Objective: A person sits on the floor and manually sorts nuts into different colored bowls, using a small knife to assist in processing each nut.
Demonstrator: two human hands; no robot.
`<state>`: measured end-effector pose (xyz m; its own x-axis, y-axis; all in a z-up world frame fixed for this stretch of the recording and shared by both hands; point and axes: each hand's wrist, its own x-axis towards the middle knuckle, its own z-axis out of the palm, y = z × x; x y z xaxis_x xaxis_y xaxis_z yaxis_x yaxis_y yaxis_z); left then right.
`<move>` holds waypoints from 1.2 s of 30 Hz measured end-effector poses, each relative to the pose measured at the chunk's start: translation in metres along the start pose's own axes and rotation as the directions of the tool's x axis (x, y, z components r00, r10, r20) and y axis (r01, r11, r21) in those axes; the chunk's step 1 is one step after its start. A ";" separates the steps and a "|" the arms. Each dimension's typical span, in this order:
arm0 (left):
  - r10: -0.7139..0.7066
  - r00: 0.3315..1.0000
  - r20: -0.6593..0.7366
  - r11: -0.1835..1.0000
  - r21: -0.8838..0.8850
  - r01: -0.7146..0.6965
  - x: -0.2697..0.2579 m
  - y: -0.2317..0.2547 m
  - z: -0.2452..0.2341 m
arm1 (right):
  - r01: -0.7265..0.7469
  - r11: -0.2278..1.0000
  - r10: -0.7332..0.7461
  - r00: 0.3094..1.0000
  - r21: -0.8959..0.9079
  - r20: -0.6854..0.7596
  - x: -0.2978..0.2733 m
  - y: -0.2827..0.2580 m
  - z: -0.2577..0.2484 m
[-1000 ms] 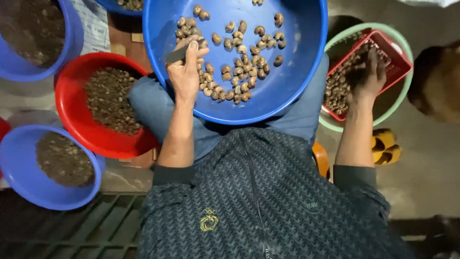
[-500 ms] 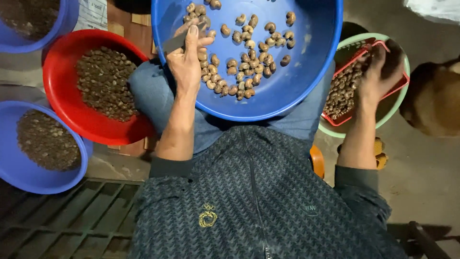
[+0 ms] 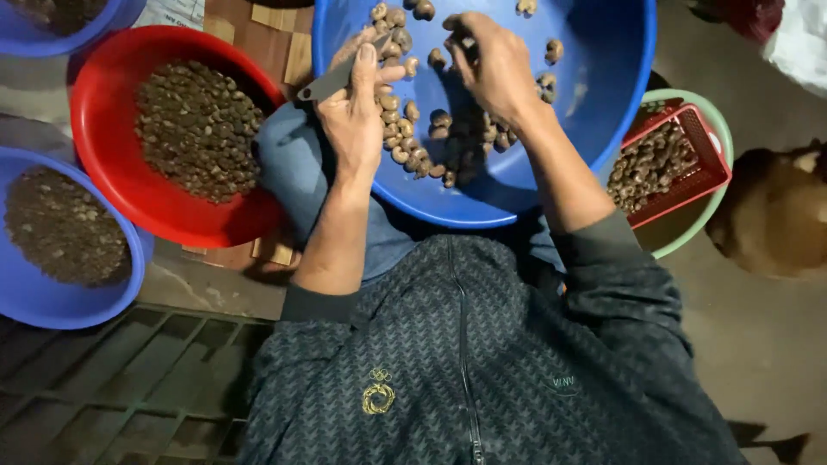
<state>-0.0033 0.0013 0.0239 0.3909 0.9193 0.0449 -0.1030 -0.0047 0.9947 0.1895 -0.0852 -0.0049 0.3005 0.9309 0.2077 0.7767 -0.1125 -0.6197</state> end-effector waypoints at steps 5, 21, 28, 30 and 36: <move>-0.074 0.997 0.000 0.995 -0.064 0.074 0.002 -0.004 0.002 | 0.041 0.979 -0.044 0.999 -0.201 -0.010 0.028 0.024 0.053; -0.152 0.985 0.083 0.988 0.014 0.151 0.004 -0.002 0.005 | -0.438 0.495 0.450 0.868 0.751 0.210 0.016 -0.007 0.040; 0.028 0.971 0.239 0.993 0.103 -0.054 -0.003 0.000 0.019 | -0.349 -0.162 0.544 0.749 0.923 0.379 -0.039 -0.020 0.024; 0.026 0.959 0.283 0.997 0.069 -0.047 -0.007 -0.005 0.021 | -0.302 -0.206 0.556 0.747 0.931 0.365 -0.047 -0.023 0.020; 0.071 0.908 0.413 0.996 0.017 -0.086 -0.011 -0.015 0.023 | -0.214 -0.274 0.525 0.783 0.938 0.332 -0.059 -0.031 0.008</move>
<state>0.0150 -0.0182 0.0106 0.7257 0.6715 0.1498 -0.1202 -0.0906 0.9886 0.1430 -0.1338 -0.0040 0.4598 0.7855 -0.4141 -0.7958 0.1576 -0.5847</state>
